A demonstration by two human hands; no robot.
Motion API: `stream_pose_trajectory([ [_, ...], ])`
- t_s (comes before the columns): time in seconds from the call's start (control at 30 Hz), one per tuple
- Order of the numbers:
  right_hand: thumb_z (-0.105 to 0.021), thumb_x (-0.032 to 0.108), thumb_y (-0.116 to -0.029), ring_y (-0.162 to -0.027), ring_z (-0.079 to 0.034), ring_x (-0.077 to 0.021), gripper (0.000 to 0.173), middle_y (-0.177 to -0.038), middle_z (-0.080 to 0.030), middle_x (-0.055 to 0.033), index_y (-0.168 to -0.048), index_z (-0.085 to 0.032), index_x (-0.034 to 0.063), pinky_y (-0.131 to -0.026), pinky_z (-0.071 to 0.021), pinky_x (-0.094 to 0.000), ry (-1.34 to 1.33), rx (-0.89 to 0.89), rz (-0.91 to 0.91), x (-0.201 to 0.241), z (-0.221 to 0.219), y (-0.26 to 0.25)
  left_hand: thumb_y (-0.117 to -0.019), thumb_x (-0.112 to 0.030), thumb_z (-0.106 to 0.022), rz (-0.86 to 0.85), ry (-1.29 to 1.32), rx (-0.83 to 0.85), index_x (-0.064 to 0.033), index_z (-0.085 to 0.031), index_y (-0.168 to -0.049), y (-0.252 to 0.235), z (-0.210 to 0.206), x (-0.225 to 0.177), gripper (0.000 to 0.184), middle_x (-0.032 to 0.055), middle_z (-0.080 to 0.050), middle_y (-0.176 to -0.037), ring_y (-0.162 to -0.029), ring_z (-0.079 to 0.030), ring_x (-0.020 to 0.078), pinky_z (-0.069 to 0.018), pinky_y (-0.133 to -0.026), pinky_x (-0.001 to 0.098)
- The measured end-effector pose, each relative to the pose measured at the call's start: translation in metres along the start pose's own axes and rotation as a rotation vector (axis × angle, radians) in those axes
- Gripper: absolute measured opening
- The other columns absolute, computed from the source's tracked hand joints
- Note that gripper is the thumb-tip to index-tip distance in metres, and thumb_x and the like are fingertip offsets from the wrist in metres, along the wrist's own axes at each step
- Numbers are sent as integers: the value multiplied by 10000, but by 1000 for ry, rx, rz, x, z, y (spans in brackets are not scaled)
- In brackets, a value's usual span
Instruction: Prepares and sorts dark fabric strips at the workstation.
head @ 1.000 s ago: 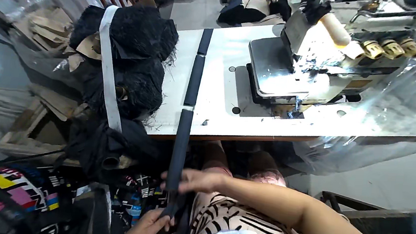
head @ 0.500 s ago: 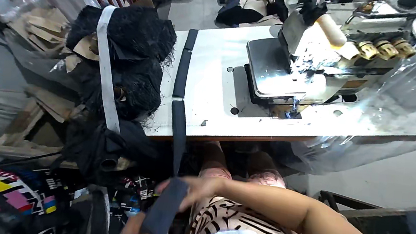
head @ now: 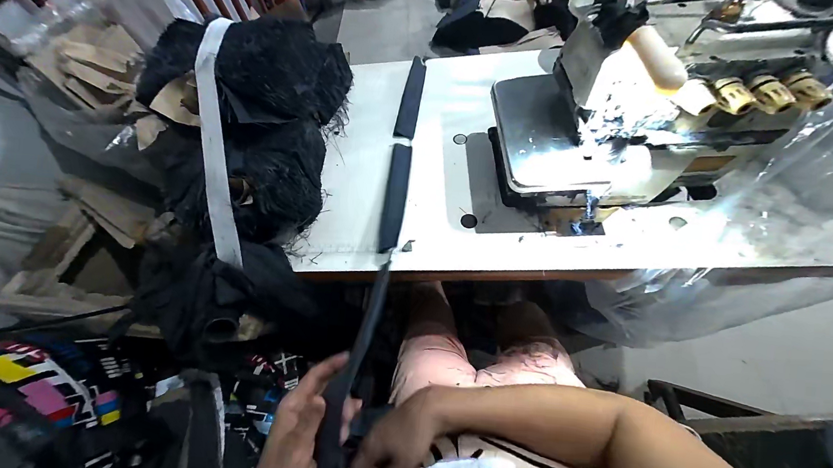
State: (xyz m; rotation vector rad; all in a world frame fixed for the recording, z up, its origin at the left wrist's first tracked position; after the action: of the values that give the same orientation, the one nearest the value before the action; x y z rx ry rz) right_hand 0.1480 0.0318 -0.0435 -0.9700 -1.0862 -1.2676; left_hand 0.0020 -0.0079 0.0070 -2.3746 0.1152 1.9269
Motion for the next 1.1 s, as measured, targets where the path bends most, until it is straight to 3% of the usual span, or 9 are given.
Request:
stream_pose_trajectory([
  [0.17,-490,568,-1007,-1086,-686,-156,721,-1210,-708,-64,-1466,-421,16,-950,-556,-355,-809,-707,237,27,93,30,-1005,-359,-643,101,-219,245,-326,-730,-1211,42,37,-20,226,-176,-759,-1020,-834,-690,-62,-582,-753,153],
  [0.3,-250,453,-1115,-570,-559,-65,444,-631,-516,74,-1002,-571,167,-621,-542,-258,-988,-1385,285,38,138,39,-944,-4,-608,329,-604,-88,55,-442,-1374,48,52,4,465,78,-711,-1071,-944,-699,88,-589,-859,311],
  [0.43,-428,125,-1076,-649,-577,-120,307,-732,-589,-76,-951,-622,-76,-661,-523,-298,-216,-784,-5,45,52,14,-1057,-561,-372,187,-407,-131,114,-294,-1521,17,38,33,823,160,-564,-1460,-1302,-591,161,-479,-1108,340],
  [0.57,-657,125,-993,-912,-669,-357,252,-962,-693,-255,-1131,-699,-81,-840,-499,-536,115,34,-105,16,-6,-1,-991,-589,-527,27,-55,-19,-114,-663,-1296,-8,-6,17,581,-81,-747,-862,-719,-692,22,-597,-703,202],
  [0.67,-632,186,-917,-962,-643,-161,474,-1081,-678,-143,-1270,-513,-107,-854,-523,-349,-352,-251,116,5,31,9,-1055,-418,-512,-28,-139,131,-300,-748,-1050,10,-1,-7,264,-200,-685,-761,-666,-617,-99,-536,-666,109],
  [0.77,-342,570,-1058,-1083,-668,-149,646,-1193,-689,-65,-1425,-420,44,-956,-547,-348,-855,-737,198,30,96,20,-1090,-304,-493,45,-307,484,-106,-737,-987,34,28,-16,331,-61,-728,-881,-826,-649,-51,-548,-807,174],
  [0.9,-159,469,-1114,-595,-576,-65,504,-671,-543,62,-1078,-541,141,-630,-541,-254,-869,-1378,229,35,142,26,-1031,-106,-512,215,-814,213,50,-738,-1095,48,43,-4,282,181,-728,-1123,-1081,-680,216,-526,-1001,420],
  [1.0,-321,129,-1067,-647,-561,-113,324,-719,-554,-48,-944,-560,-51,-644,-509,-293,-202,-1073,179,28,83,8,-1083,-278,-340,279,-852,-155,86,-442,-1492,30,46,24,557,301,-421,-1550,-1454,-420,388,-335,-1198,546],
  [1.1,-531,84,-1037,-848,-670,-358,253,-878,-676,-248,-990,-696,-101,-805,-522,-546,139,-247,-168,32,-4,-6,-960,-804,-213,204,-377,-208,37,-425,-1496,6,25,27,1020,76,-673,-1336,-1186,-660,94,-547,-1009,297],
])
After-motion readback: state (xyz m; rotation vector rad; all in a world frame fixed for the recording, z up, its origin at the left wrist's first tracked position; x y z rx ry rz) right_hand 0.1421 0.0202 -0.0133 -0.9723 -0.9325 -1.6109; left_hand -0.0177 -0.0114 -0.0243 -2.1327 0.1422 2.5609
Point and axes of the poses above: each hand's wrist, its own y-axis away from the middle knuckle, its own z-axis out of the back of the hand, x = y × z, the point moved 2 cm from there along -y, towards the middle knuckle
